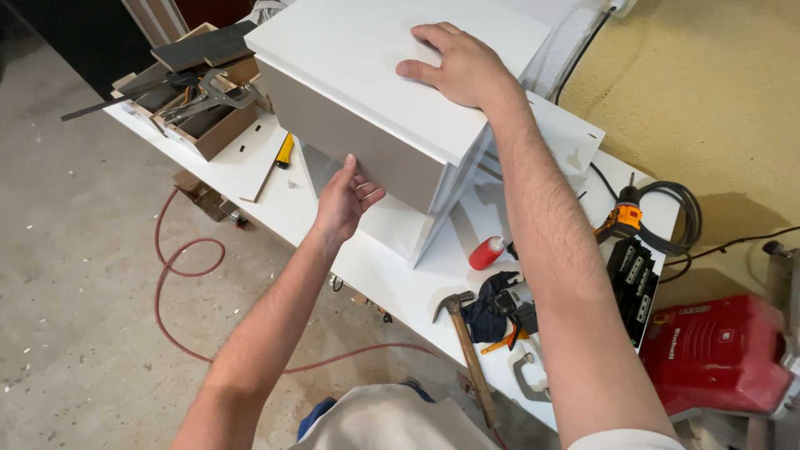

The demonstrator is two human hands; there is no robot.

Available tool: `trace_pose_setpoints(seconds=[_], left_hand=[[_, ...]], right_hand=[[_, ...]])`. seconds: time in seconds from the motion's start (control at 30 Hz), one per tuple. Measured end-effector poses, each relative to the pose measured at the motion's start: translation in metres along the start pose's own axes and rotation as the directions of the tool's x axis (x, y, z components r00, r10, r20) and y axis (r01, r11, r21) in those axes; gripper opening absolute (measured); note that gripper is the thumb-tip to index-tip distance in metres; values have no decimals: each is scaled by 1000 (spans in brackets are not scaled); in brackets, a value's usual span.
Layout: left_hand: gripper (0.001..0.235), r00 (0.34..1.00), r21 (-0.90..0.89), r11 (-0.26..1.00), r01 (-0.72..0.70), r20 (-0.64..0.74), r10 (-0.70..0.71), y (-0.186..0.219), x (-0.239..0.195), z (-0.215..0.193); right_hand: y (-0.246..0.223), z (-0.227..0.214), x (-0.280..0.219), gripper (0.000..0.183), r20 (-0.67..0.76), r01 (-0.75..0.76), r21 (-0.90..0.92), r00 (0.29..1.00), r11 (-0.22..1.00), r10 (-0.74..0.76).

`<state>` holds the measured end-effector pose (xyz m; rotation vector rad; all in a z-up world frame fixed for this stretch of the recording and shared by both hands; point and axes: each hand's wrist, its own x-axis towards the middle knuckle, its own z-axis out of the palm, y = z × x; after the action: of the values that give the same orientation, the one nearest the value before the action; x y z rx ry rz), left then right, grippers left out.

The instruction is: Assembling a small white cabinet by fitting the drawer and securing it with screws using a power drill

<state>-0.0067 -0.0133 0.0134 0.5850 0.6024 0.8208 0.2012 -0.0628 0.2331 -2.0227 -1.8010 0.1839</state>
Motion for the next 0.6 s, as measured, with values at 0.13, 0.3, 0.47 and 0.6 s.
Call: trace_pose_setpoints(seconds=[0.13,0.3,0.47,0.6], left_hand=[[38,1000,3,1000,20,-6,-20,-2,5,1],[42,1000,22,1000,23,20,-23,-5,12,-1],[43,997,37,997,62,47,-64,-1,12,1],[43,997,6,997,76,22,-76,-4,17,-1]], right_hand=[[-2,-1,2,73,32,-40,-14,999,999,41],[-4,-2,2,76,46,-26,-19,999,999,27],[-6,-2,1,79,61,-27,-16,998,1000,28],[-11,-4,-1,78,57,-26,-20,998,999,27]])
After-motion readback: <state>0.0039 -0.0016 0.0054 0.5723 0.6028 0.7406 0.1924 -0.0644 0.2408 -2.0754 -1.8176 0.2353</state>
